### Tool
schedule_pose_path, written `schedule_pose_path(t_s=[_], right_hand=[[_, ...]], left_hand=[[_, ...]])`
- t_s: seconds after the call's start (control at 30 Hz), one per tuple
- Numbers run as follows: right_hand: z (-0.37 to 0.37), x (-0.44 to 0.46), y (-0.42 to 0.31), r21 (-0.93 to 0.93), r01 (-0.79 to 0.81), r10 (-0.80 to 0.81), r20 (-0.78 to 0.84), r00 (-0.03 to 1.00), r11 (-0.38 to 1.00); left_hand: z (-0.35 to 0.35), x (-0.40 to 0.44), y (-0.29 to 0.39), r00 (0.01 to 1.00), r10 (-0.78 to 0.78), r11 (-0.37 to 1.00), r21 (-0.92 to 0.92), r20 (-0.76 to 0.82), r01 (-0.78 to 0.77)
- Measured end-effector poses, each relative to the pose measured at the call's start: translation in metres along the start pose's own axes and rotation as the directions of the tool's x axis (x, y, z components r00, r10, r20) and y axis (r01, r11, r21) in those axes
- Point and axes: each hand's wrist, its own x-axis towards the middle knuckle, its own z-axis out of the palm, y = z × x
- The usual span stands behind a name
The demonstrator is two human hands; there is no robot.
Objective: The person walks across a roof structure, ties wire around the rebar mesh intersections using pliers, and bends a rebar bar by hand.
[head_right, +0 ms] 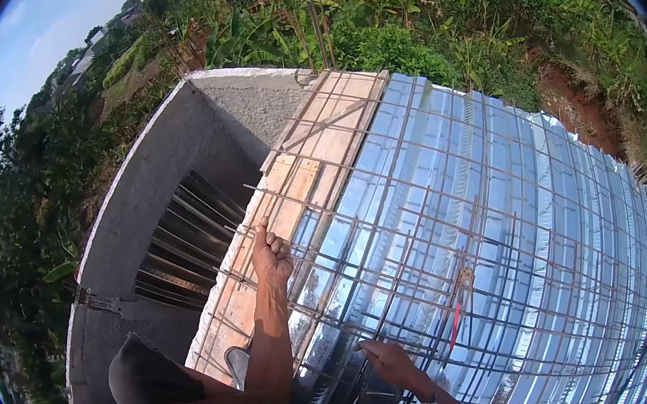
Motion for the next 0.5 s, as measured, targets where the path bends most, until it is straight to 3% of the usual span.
schedule_pose_path(t_s=[0.2, 0.27, 0.5], right_hand=[[-0.002, -0.006, 0.006, 0.000, -0.042, 0.042, -0.002, 0.999, 0.999], [-0.003, -0.008, -0.003, 0.034, -0.057, 0.057, 0.016, 0.998, 0.998], [-0.007, -0.014, -0.016, 0.100, -0.112, 0.110, 0.026, 0.994, 0.989]], left_hand=[[0.011, -0.005, 0.004, 0.998, 0.033, 0.999, 0.018, 0.062, -0.034], [0.014, -0.003, 0.006, 0.997, -0.029, 0.999, -0.030, 0.070, 0.031], [0.015, 0.000, 0.006, 0.999, -0.033, 0.999, -0.041, 0.021, 0.034]])
